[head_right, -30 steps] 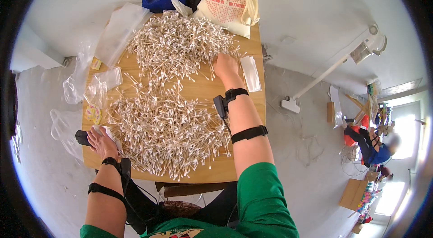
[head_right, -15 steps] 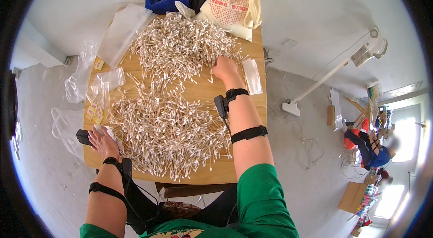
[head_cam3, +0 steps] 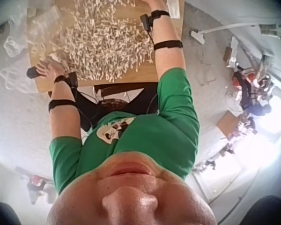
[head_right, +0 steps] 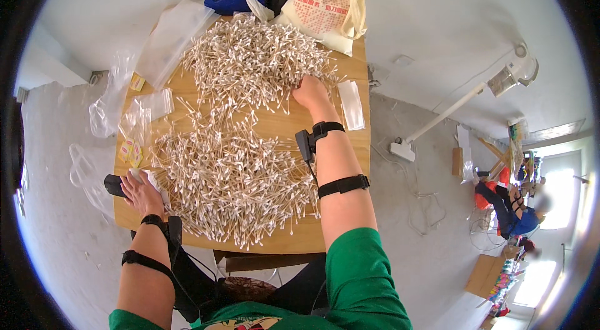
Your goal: Sorting a large pile of cotton swabs on a table into smaller groups or bags.
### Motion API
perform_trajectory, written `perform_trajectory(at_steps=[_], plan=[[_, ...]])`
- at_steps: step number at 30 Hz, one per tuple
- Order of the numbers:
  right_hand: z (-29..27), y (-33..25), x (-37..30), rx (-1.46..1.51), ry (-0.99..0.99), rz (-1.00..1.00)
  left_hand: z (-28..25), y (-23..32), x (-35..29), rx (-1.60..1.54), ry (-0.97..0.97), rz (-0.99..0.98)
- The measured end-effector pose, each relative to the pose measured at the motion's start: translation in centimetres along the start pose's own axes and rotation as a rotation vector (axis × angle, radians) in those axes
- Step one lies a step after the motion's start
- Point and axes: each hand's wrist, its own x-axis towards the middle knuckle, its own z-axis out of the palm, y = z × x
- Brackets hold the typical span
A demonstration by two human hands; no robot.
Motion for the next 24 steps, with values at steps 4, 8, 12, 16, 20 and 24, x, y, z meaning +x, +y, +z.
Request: perform_trajectory(at_steps=[4, 8, 12, 16, 20, 24], plan=[[0.4, -1.3, -0.4, -0.072, 0.045, 0.040, 0.0, -0.1, 0.2, 0.019, -0.014, -0.013], [1.1, -2.0, -0.6, -0.099, 0.103, 0.076, 0.0, -0.2, 0.1, 0.021, -0.019, -0.015], [1.2, -2.0, -0.6, -0.135, 0.076, 0.061, 0.1, -0.2, 0.0, 0.014, -0.016, -0.015], [0.3, -0.5, -2.5, -0.093, 0.036, 0.042, 0.1, -0.1, 0.0, 0.013, -0.011, -0.004], [-0.8, 0.0, -7.0, 0.022, 0.105, 0.077, 0.4, -0.5, 0.1, 0.022, 0.005, 0.005], [1.6, -1.1, -17.3, 0.833, -0.334, -0.152, 0.7, -0.5, 0.4, 0.055, 0.001, 0.002]])
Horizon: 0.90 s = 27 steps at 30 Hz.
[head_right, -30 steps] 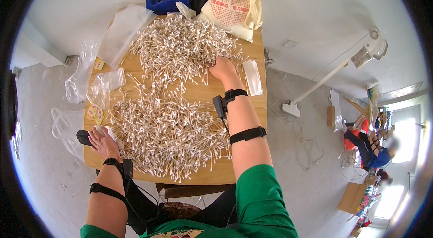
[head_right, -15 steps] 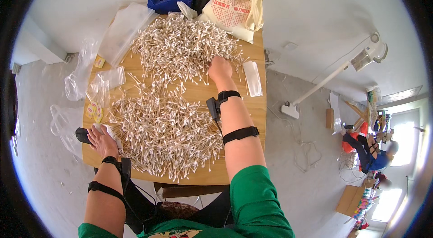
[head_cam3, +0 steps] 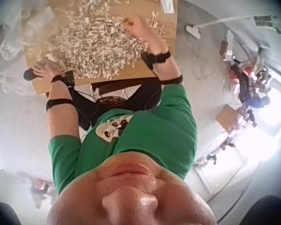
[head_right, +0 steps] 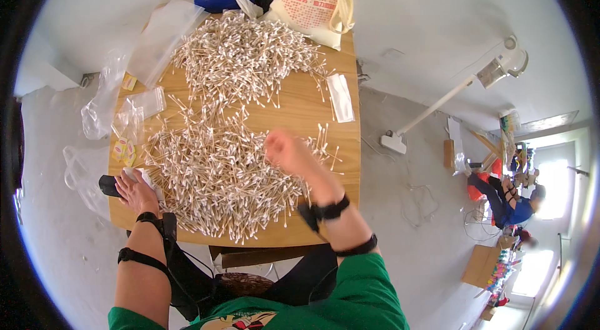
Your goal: Sorting a large pile of cotton swabs on a table into smaller groups or bags.
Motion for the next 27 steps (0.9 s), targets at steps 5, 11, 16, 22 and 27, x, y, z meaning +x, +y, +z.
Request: perform_trajectory(at_steps=[5, 11, 16, 22, 27], plan=[[11.7, 1.3, -13.0, -0.014, -0.850, 0.066, 0.2, 0.4, -0.3, 0.011, -0.001, 0.015], [18.9, 9.8, -18.2, -0.341, -0.680, 0.109, -0.5, -0.2, -0.1, -0.034, 0.031, 0.013], [19.7, 11.2, -17.6, -0.811, -0.149, -0.201, -0.7, 0.3, -0.6, -0.011, 0.022, 0.012], [14.9, 3.3, -15.6, -0.174, -0.791, 0.100, -1.1, 0.9, -1.0, -0.062, -0.031, 0.009], [3.9, -2.8, -8.8, -0.009, -0.402, -0.049, -1.5, 0.3, -0.4, -0.039, -0.016, -0.014]])
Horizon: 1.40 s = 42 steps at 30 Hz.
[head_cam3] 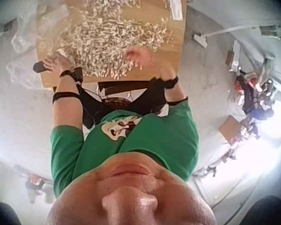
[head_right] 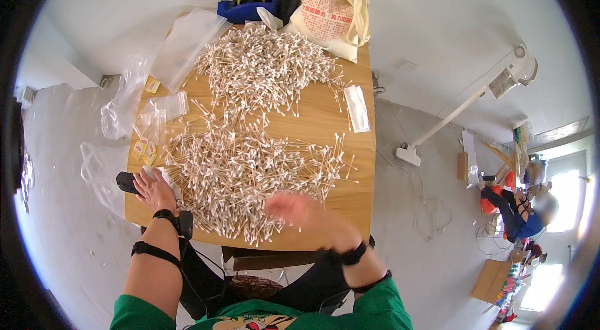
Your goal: Sorting a large pile of cotton swabs on a table into smaller groups or bags.
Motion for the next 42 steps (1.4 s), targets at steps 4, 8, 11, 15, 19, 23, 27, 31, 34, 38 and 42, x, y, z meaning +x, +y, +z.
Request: perform_trajectory(at_steps=[4, 8, 11, 15, 19, 23, 27, 31, 34, 38, 42], plan=[[-14.4, 6.1, 2.9, -0.513, 0.942, 0.236, 0.4, 0.7, -0.3, -0.022, -0.008, 0.007], [-19.8, 6.7, 5.5, -0.909, 1.105, 0.433, 0.7, 0.1, 0.0, -0.009, 0.002, -0.001], [-20.7, 7.1, 7.1, -0.987, 1.106, 0.518, 0.9, -0.1, 0.0, 0.000, 0.008, 0.000], [-22.0, 8.3, 7.2, -0.997, 1.103, 0.514, 0.9, 0.0, 0.0, -0.005, 0.006, 0.004], [-21.3, 7.6, 6.7, -0.827, 1.287, 0.380, 0.7, 0.2, -0.1, -0.002, 0.009, 0.015], [-15.3, 4.5, 8.2, -0.885, 0.822, -0.077, 0.3, -0.2, 0.2, 0.005, 0.002, 0.001], [-11.3, 2.6, 9.2, -1.000, 0.531, -0.042, 0.3, 0.2, 0.0, -0.005, -0.011, -0.009], [-10.6, 3.2, 10.0, -1.121, 0.436, -0.042, 0.5, 0.4, -0.2, -0.011, -0.014, 0.006], [-10.4, 2.8, 9.9, -1.164, 0.412, -0.012, 0.7, 0.2, -0.1, -0.017, -0.003, 0.007], [-11.7, 3.6, 8.5, -1.106, 0.426, 0.028, 0.8, 0.0, 0.0, -0.016, 0.002, 0.006], [-12.9, 3.9, 7.2, -1.152, 0.493, 0.071, 0.6, 0.1, 0.1, -0.010, -0.005, 0.001]])
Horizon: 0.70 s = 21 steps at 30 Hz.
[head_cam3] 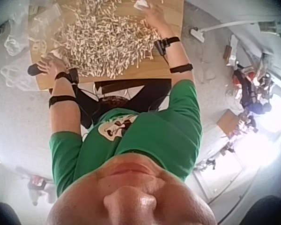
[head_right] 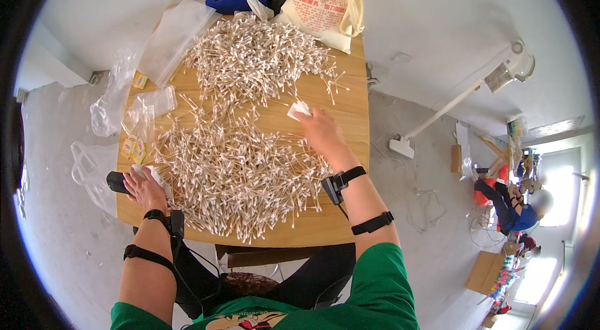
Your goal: Sorting a large pile of cotton swabs on a table into smaller groups or bags.
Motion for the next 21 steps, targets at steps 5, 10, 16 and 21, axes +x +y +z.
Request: perform_trajectory(at_steps=[5, 10, 16, 21], plan=[[-0.4, 1.2, 0.3, -0.037, -0.014, 0.196, 0.0, 0.1, 0.0, -0.005, -0.011, -0.003], [0.3, 2.9, 1.3, -0.077, 0.095, 0.424, 0.2, -0.1, 0.0, -0.017, 0.000, 0.009], [0.9, 1.4, 2.0, -0.020, 0.062, 0.314, 0.1, -0.2, 0.2, 0.012, 0.006, 0.016], [1.8, 0.8, 3.7, -0.019, 0.095, 0.331, -0.1, 0.2, -0.2, 0.009, -0.004, 0.028]])
